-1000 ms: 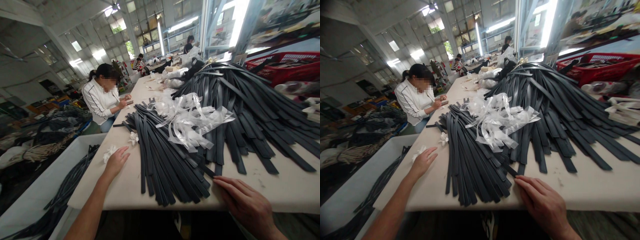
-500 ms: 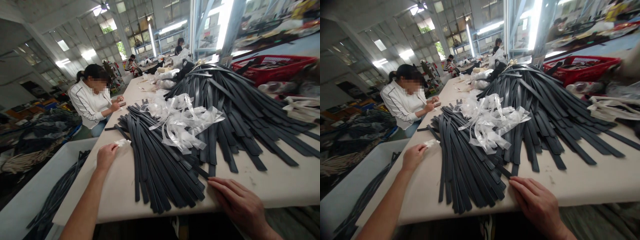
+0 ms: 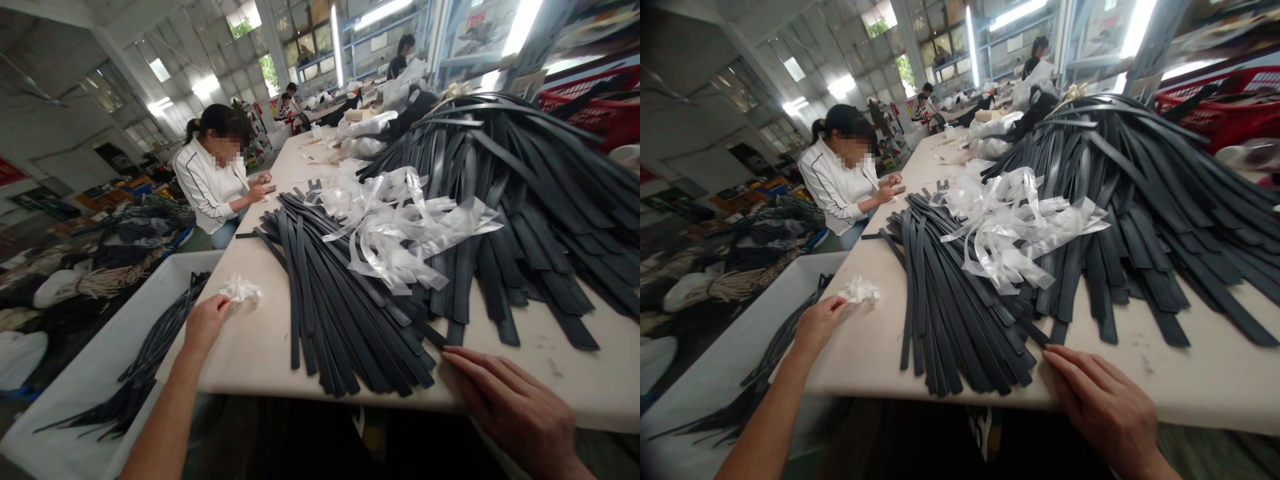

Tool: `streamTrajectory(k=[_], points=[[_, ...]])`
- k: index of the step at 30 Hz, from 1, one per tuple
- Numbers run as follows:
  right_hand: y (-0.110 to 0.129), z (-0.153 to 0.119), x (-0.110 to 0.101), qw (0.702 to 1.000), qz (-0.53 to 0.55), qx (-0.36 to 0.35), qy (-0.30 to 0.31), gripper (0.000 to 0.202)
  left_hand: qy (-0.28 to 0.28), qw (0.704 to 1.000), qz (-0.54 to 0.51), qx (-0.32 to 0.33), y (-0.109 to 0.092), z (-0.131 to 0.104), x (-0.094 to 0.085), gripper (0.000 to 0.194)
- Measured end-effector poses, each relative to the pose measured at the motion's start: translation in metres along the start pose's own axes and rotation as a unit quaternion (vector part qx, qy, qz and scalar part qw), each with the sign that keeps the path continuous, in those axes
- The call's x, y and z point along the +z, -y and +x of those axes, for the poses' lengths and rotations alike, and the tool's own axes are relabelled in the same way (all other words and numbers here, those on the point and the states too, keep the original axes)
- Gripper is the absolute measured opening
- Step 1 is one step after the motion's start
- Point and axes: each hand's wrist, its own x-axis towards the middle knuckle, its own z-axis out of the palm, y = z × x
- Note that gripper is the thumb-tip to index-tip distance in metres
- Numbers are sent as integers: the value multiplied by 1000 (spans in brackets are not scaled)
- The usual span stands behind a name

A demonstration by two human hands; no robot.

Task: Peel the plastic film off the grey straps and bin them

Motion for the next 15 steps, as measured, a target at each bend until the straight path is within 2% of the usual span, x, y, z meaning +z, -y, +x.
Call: streamTrajectory(k=[6, 8, 10, 12, 14, 15], points=[[-2, -3, 2, 1000, 2, 8, 7, 20, -4, 1000, 2, -24, 1, -6, -2, 52], [-2, -3, 3, 1000, 0, 11, 6, 20, 20, 1000, 0, -14, -2, -10, 4, 57], [-1, -3, 2, 1000, -3, 11, 2, 19, 49, 999, 10, -15, -5, -19, 17, 62], [1, -2, 0, 1000, -4, 11, -1, 19, 57, 997, 27, -43, -2, -32, 36, 67], [3, 0, -2, 1000, 0, 10, -3, 19, 55, 995, 29, -74, 10, -43, 57, 73], [4, 1, -3, 1000, 2, 11, -2, 20, 60, 996, 21, -66, 18, -47, 67, 73]])
